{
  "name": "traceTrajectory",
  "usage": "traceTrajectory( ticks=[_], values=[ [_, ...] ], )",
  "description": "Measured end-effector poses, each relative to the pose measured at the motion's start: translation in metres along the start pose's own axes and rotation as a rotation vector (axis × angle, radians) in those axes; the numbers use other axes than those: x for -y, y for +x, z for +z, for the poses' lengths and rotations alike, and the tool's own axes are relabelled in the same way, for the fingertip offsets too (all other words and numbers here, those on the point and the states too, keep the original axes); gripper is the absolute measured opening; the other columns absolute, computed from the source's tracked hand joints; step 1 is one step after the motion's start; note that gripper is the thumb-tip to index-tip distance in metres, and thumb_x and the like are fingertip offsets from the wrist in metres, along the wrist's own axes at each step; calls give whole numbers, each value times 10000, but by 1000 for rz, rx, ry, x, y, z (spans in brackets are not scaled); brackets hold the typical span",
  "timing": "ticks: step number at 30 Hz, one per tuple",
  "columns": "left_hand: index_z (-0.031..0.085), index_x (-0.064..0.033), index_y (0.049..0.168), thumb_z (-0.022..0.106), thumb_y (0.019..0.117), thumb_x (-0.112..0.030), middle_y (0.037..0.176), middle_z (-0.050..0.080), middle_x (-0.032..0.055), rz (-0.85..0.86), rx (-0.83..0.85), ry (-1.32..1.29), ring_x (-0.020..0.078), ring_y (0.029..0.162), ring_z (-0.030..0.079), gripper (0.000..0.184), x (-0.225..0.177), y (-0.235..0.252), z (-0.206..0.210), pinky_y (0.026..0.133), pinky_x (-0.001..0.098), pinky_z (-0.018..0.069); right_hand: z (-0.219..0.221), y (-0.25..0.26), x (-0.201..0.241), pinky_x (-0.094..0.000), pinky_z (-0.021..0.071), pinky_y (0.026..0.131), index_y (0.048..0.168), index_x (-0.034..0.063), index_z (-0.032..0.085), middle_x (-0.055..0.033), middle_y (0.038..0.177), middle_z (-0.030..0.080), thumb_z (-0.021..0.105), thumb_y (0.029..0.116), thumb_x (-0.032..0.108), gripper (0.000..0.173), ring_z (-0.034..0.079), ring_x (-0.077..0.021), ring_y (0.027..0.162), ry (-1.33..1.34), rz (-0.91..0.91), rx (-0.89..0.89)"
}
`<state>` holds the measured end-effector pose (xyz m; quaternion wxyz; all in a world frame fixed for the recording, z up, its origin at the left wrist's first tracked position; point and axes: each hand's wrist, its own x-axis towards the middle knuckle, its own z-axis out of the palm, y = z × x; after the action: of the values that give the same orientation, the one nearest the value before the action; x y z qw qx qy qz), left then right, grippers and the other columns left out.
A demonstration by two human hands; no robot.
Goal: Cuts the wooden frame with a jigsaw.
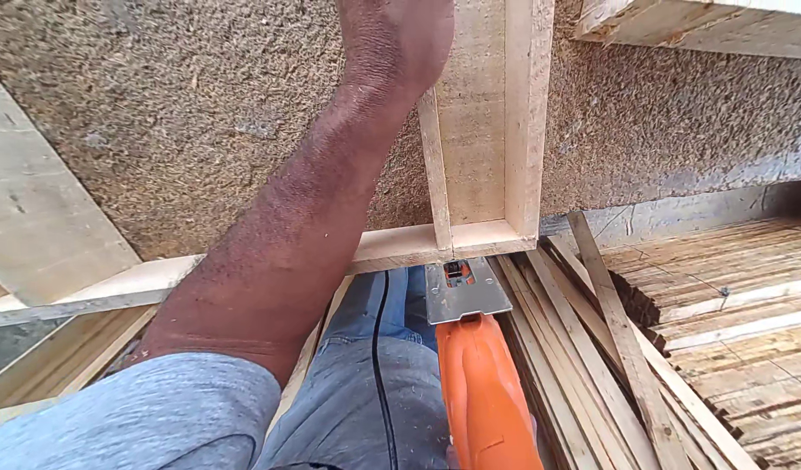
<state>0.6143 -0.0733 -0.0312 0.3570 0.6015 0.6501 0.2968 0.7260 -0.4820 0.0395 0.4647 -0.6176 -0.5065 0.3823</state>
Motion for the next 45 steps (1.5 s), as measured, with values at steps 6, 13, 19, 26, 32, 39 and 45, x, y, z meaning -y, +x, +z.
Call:
traceTrajectory(
  ticks=[6,13,19,26,32,39,45],
  values=[
    [566,-112,621,644,911,-19,569,485,-40,-23,-8,-9,67,545,497,314,-1,0,0,564,278,440,5,-11,-16,-318,573,901,954,108,611,-52,900,678,573,1031,283,195,688,-146,938,3,-32,-4],
    [580,-108,635,643,913,-27,576,494,-38,-9,-3,20,67,550,503,296,-1,-1,0,562,280,442,3,-28,-31,-343,579,927,988,123,610,-44,950,699,545,1047,324,219,699,-148,983,-32,-20,-2],
    [588,-99,655,625,926,-37,594,497,-30,-27,-7,58,80,572,512,280,-5,-1,0,582,298,451,5,-33,-43,-348,578,960,973,115,622,-43,983,723,574,1042,297,201,707,-146,1038,-48,-10,-34],
    [599,-82,676,618,931,-22,613,508,-10,-16,13,87,97,600,520,263,-7,-1,-1,610,317,451,10,-4,-29,-332,596,889,949,28,638,-105,877,721,737,920,344,332,730,-160,902,-26,10,-32],
    [605,-80,688,610,939,-60,638,525,0,-8,-13,134,122,640,540,252,-7,0,-1,652,351,470,15,-50,-59,-393,572,1004,1082,184,648,2,1132,726,754,885,471,364,683,-134,1137,-9,-75,-116],
    [647,-52,757,593,967,-90,703,568,42,-11,-2,198,158,727,575,220,-12,1,-1,728,394,483,21,-30,-53,-343,591,962,1096,166,660,15,1097,736,777,860,484,413,693,-92,1094,44,-139,-142],
    [649,-46,756,593,963,-89,709,585,52,-1,-3,209,169,731,589,219,-12,2,-2,726,405,494,20,-51,-55,-360,576,1010,1094,159,667,7,1112,736,782,849,536,465,685,-107,1134,57,-109,-103]
  ],
)
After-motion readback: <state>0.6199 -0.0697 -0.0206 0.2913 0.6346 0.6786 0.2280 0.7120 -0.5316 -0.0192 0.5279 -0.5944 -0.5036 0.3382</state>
